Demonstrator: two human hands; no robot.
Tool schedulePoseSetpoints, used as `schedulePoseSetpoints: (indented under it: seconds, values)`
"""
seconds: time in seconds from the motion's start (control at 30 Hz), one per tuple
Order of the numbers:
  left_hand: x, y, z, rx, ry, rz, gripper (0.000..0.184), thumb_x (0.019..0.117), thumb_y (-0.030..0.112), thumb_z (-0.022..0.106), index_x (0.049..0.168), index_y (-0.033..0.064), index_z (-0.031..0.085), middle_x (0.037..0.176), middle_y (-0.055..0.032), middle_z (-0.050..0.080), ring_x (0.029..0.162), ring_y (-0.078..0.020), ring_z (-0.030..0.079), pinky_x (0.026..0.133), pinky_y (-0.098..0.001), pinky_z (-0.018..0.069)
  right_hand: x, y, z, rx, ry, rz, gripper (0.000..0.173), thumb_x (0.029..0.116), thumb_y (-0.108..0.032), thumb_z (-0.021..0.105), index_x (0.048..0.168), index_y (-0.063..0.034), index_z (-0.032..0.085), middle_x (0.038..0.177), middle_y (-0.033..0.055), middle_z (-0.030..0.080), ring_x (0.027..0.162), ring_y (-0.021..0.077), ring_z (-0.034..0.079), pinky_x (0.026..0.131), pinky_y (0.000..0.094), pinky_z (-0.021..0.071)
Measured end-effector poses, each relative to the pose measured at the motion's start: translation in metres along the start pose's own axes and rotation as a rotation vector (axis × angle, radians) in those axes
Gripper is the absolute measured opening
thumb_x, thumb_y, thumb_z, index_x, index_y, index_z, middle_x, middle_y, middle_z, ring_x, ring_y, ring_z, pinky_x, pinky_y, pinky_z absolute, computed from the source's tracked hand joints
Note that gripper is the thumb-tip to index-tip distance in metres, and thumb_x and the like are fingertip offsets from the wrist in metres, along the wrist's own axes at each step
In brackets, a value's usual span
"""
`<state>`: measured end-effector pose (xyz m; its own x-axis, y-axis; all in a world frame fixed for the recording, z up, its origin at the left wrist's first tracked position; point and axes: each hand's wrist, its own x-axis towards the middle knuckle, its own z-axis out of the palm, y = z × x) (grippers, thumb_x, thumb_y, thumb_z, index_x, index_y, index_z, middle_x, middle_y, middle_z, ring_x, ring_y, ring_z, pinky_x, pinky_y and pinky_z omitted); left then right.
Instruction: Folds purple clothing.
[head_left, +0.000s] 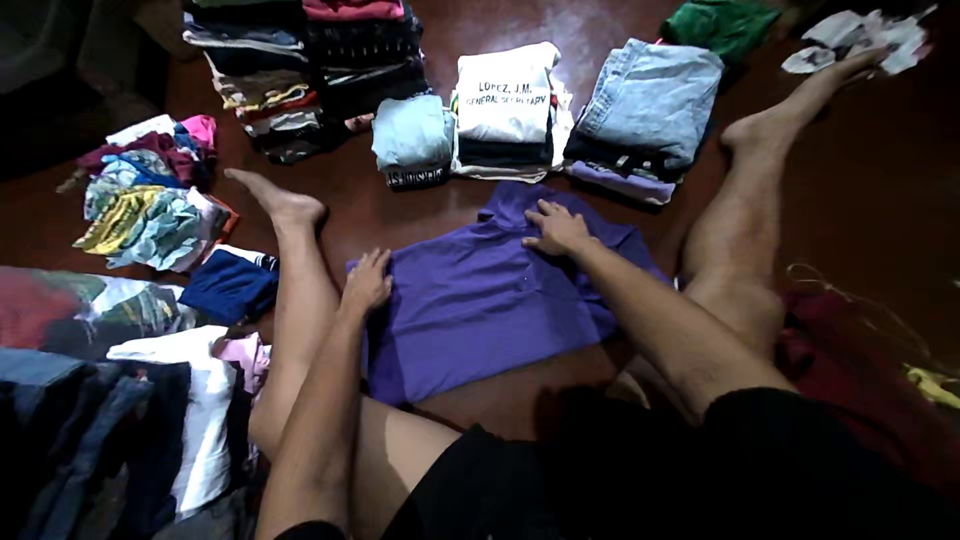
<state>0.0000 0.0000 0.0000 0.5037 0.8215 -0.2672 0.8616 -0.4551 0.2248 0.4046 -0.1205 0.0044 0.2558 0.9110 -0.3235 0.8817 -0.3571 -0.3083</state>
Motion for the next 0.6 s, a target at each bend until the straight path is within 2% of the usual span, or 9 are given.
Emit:
schedulePoseSetpoints:
  seconds: [0.03,0.1,0.17,0.27,0.3,0.37,0.47,0.53,0.6]
  values:
    - [0.004,0.003,0.003,0.011,0.001,-0.015,0.056,0.1028,0.027,0.060,0.156,0.0165,0.044,0.160,-0.0190,0.040,0.148,-0.0418,0.037,0.116,-0.0685,0.0305,-0.001,-0.008,-0.005,-0.066,0.046,0.031,0.055,0.0998,-0.055,0.057,0.132,-0.0116,0.068,0.146,0.0209,0.056,0.140,0.0452,0.046,0.106,0.0736,0.0347]
    - [0.006,0.019,-0.001,0.021,0.024,-0.055,0.052,0.1020,0.033,0.061,0.150,0.0170,0.052,0.145,-0.0226,0.054,0.137,-0.0441,0.048,0.112,-0.0702,0.0317,0.001,-0.021,-0.015,-0.122,0.115,0.037,0.050,0.1033,-0.049,0.054,0.110,-0.0030,0.074,0.126,0.0233,0.066,0.129,0.0454,0.054,0.102,0.0698,0.0388]
    - [0.007,0.031,-0.006,0.041,-0.052,-0.066,0.049,0.1015,0.035,0.061,0.146,0.0150,0.055,0.141,-0.0215,0.058,0.137,-0.0432,0.048,0.115,-0.0695,0.0281,0.009,-0.025,-0.010,-0.089,0.178,-0.091,0.027,0.0982,-0.023,0.063,0.119,-0.0092,0.073,0.132,0.0187,0.063,0.131,0.0424,0.052,0.100,0.0678,0.0403]
    - [0.011,0.041,-0.012,0.061,-0.167,-0.031,0.046,0.0968,0.026,0.067,0.140,0.0121,0.061,0.137,-0.0202,0.062,0.133,-0.0425,0.052,0.112,-0.0688,0.0322,0.022,-0.028,0.000,-0.004,0.076,-0.261,0.061,0.0935,-0.001,0.061,0.150,-0.0232,0.054,0.164,0.0096,0.038,0.152,0.0411,0.030,0.107,0.0743,0.0334]
    - [0.013,0.039,-0.013,0.056,-0.196,-0.002,0.043,0.0953,0.023,0.068,0.137,0.0120,0.063,0.134,-0.0200,0.063,0.128,-0.0414,0.056,0.107,-0.0677,0.0387,0.025,-0.028,0.004,0.002,0.042,-0.267,0.068,0.0927,0.000,0.060,0.154,-0.0262,0.048,0.166,0.0085,0.035,0.152,0.0416,0.029,0.106,0.0751,0.0342]
    - [0.015,0.033,-0.020,0.044,-0.250,0.050,0.040,0.0939,0.018,0.068,0.133,0.0110,0.065,0.130,-0.0189,0.064,0.122,-0.0388,0.061,0.100,-0.0654,0.0475,0.030,-0.032,0.008,-0.026,0.030,-0.209,0.072,0.0900,-0.003,0.065,0.155,-0.0284,0.047,0.157,0.0146,0.045,0.140,0.0457,0.043,0.096,0.0719,0.0431]
    - [0.014,0.027,-0.035,0.131,-0.320,0.089,0.040,0.0935,0.018,0.070,0.133,0.0126,0.065,0.131,-0.0141,0.067,0.122,-0.0350,0.063,0.103,-0.0643,0.0449,0.030,-0.050,-0.010,-0.115,-0.110,-0.045,0.075,0.0889,-0.013,0.072,0.156,-0.0316,0.043,0.136,0.0281,0.059,0.120,0.0520,0.059,0.087,0.0721,0.0486]
    - [0.014,0.020,-0.039,0.201,-0.339,0.117,0.033,0.0914,0.020,0.073,0.124,0.0147,0.069,0.117,-0.0129,0.072,0.112,-0.0345,0.067,0.101,-0.0647,0.0441,0.030,-0.052,-0.014,-0.205,-0.130,-0.030,0.051,0.0883,-0.016,0.073,0.138,-0.0207,0.061,0.127,0.0238,0.066,0.121,0.0480,0.059,0.091,0.0709,0.0468]
    - [0.015,0.016,-0.048,0.261,-0.346,0.109,0.029,0.0925,0.023,0.073,0.120,0.0141,0.071,0.112,-0.0143,0.074,0.110,-0.0357,0.067,0.102,-0.0651,0.0430,0.040,-0.046,-0.016,-0.317,-0.081,-0.116,0.032,0.0875,-0.022,0.076,0.118,-0.0115,0.074,0.134,0.0183,0.062,0.132,0.0432,0.049,0.100,0.0691,0.0402]
